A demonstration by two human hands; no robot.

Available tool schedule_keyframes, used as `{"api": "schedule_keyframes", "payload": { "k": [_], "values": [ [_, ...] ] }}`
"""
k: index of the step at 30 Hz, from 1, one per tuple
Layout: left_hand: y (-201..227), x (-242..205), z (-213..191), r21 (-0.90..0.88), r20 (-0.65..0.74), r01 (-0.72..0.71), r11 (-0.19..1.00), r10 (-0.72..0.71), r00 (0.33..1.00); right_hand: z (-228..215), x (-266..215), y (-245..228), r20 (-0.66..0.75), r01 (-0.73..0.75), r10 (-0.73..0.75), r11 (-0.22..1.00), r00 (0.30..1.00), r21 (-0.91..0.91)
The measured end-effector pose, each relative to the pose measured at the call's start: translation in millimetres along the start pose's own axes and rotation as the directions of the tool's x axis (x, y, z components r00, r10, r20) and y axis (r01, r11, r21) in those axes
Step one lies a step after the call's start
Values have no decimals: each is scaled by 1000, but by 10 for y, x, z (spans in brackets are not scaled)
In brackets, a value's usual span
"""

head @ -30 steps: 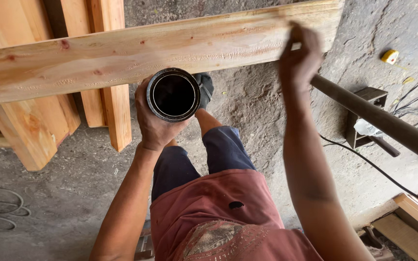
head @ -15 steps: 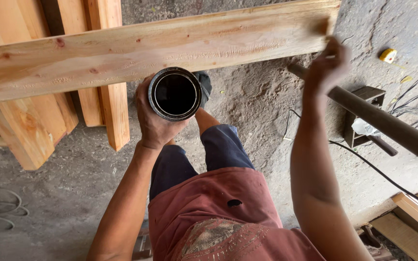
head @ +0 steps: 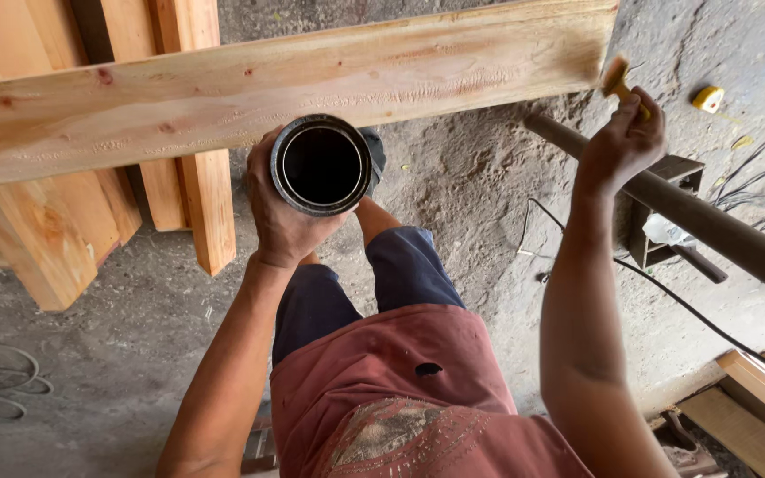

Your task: The person applies a dark finish to a wooden frame using a paintbrush. They repeatedly dip the brush into a can and stroke the wood surfaces, covering multiple planks of the frame.

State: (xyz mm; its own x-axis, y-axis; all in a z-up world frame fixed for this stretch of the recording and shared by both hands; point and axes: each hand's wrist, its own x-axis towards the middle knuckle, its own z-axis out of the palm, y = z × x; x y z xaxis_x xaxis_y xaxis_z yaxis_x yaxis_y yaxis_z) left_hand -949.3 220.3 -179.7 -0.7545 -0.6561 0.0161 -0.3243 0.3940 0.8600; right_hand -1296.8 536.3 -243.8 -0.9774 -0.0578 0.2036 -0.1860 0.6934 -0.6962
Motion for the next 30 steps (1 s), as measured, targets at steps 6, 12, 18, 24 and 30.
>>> {"api": "schedule_keyframes", "payload": {
  "k": [6, 12, 18, 24, 30],
  "values": [
    [-17, -43, 71, 2, -11, 6, 1000, -6, 1000, 560, -1273, -406, 408, 659, -545, 719, 732, -222],
    [14, -178, -31, 15, -39, 16, 1000, -16, 999, 273, -1040, -512, 201, 339, -361, 931, 911, 138],
    [-42, -368, -188, -83, -40, 47, 995, -50, 998, 78, -284, -251, 364, 506, -359, 698, 859, -507],
    [-345, -569, -384, 12, -89, -66, 998, 67, 994, -54, -1419, -1618, 484, 461, -422, 886, 767, 41],
    [-709, -804, -657, 123, -27, 12, 992, -8, 1000, -299, -2309, -3110, 571, 279, -434, 898, 697, 341]
  ]
}}
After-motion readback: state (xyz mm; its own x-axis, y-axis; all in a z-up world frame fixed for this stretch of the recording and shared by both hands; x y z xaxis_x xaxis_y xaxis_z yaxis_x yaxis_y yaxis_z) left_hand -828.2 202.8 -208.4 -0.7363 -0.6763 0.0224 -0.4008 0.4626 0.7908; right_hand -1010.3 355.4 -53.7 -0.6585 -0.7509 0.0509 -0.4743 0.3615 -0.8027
